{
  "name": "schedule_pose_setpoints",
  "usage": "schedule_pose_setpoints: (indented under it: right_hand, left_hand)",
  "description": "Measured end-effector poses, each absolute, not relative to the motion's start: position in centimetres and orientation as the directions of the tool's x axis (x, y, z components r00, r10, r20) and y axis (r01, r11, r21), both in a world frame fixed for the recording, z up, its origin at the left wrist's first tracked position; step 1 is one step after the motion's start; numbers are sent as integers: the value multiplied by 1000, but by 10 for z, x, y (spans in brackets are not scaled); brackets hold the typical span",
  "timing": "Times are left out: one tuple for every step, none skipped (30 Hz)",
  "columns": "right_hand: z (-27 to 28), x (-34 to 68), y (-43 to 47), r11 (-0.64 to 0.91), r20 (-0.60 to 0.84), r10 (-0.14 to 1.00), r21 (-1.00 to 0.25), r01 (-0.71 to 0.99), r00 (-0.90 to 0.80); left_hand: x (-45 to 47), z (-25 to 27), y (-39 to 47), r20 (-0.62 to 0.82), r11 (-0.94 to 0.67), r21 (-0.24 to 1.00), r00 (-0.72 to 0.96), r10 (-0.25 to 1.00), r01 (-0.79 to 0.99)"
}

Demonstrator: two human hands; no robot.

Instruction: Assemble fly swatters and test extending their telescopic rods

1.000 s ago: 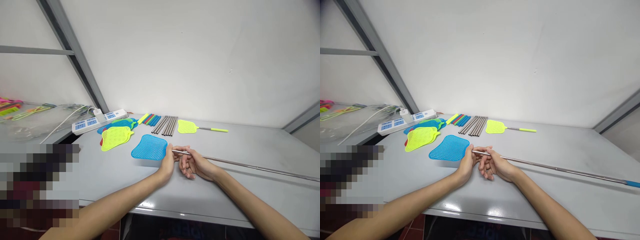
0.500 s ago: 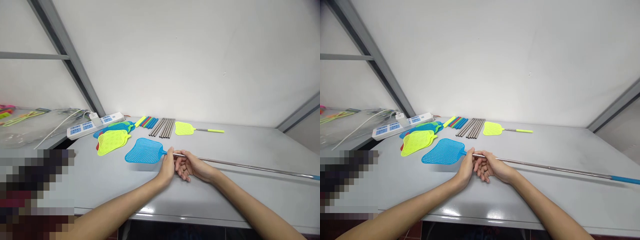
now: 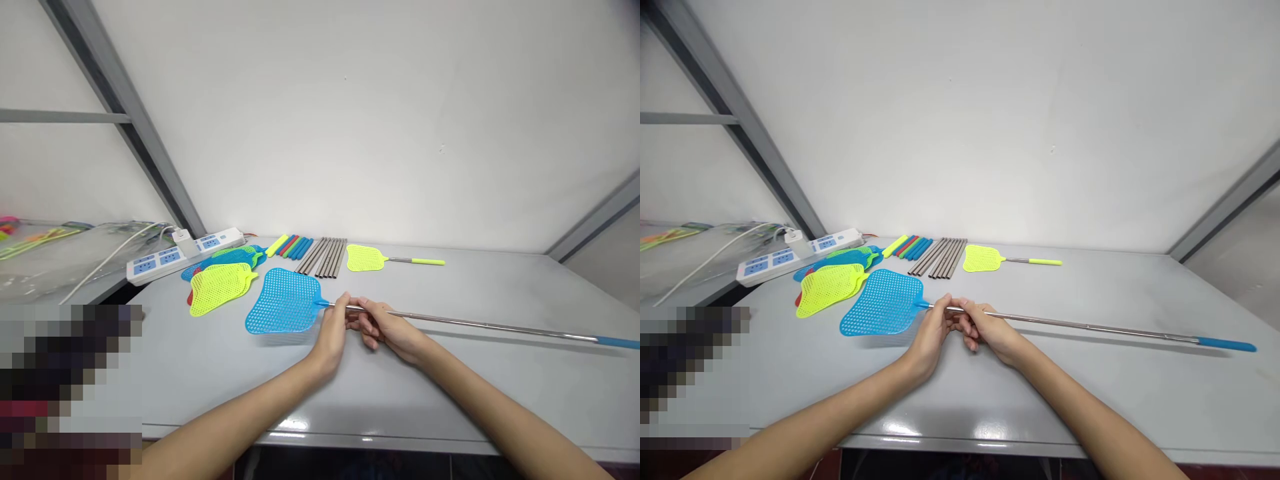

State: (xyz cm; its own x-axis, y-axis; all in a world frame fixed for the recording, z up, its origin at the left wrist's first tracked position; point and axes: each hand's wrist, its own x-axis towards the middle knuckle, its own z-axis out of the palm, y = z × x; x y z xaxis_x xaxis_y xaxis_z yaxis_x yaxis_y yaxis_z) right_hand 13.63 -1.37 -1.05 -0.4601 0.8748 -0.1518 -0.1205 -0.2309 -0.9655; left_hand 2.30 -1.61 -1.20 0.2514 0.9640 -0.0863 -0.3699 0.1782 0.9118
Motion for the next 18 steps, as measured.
schedule_pose_setpoints:
  right_hand:
    - [-10, 137, -13, -203, -133, 894, -972, -122, -428]
    - [-11, 139, -12, -184, -121, 908, -976, -121, -401]
    - [-11, 140, -11, -174, -117, 918, -977, -121, -379]
    - [-11, 141, -9, -172, -118, 926, -977, -124, -359]
    - [-12, 143, -8, -176, -124, 932, -976, -129, -340]
    - [-12, 144, -7, -185, -134, 938, -973, -136, -321]
    - [-13, 145, -6, -196, -146, 942, -970, -145, -303]
    - [-13, 146, -5, -209, -158, 944, -965, -156, -288]
    - [-13, 146, -5, -223, -171, 945, -960, -168, -280]
    - [-13, 146, -4, -233, -179, 945, -956, -179, -273]
    - [-13, 146, -4, -239, -183, 946, -952, -192, -266]
    - [-13, 146, -4, -239, -183, 949, -949, -208, -257]
    - [-13, 145, -4, -237, -181, 953, -945, -224, -244]
    - [-13, 145, -4, -235, -181, 957, -942, -242, -227]
    - [-13, 144, -4, -232, -181, 962, -937, -262, -205]
    - [-14, 144, -4, -230, -182, 966, -931, -284, -183]
    - [-14, 143, -4, -224, -183, 970, -927, -302, -159]
    - [-15, 143, -4, -213, -180, 975, -925, -315, -132]
  left_hand:
    - [22, -12, -16, -52, 150, 915, 259, 964, -374]
    - [20, -12, -15, -28, 131, 918, 267, 963, -375]
    - [19, -13, -15, -20, 121, 919, 263, 965, -374]
    - [18, -14, -14, -32, 120, 919, 231, 972, -376]
    - [18, -15, -14, -51, 123, 917, 196, 979, -379]
    - [18, -17, -14, -68, 126, 915, 161, 985, -382]
    - [18, -18, -14, -81, 125, 915, 130, 988, -382]
    - [18, -18, -15, -88, 120, 918, 101, 991, -378]
    - [19, -18, -15, -89, 110, 922, 73, 993, -371]
    - [20, -18, -15, -83, 94, 927, 45, 996, -364]
    - [21, -17, -16, -72, 75, 929, 21, 997, -361]
    - [21, -16, -16, -59, 57, 929, 5, 998, -365]
    - [22, -15, -16, -45, 41, 926, -3, 999, -376]
    - [22, -15, -15, -35, 29, 920, -9, 999, -391]
    - [22, -15, -15, -31, 23, 914, -13, 999, -405]
    - [22, -15, -14, -34, 23, 908, -20, 999, -418]
    - [22, -15, -14, -40, 25, 904, -26, 999, -426]
    - [22, -16, -13, -44, 26, 902, -32, 999, -431]
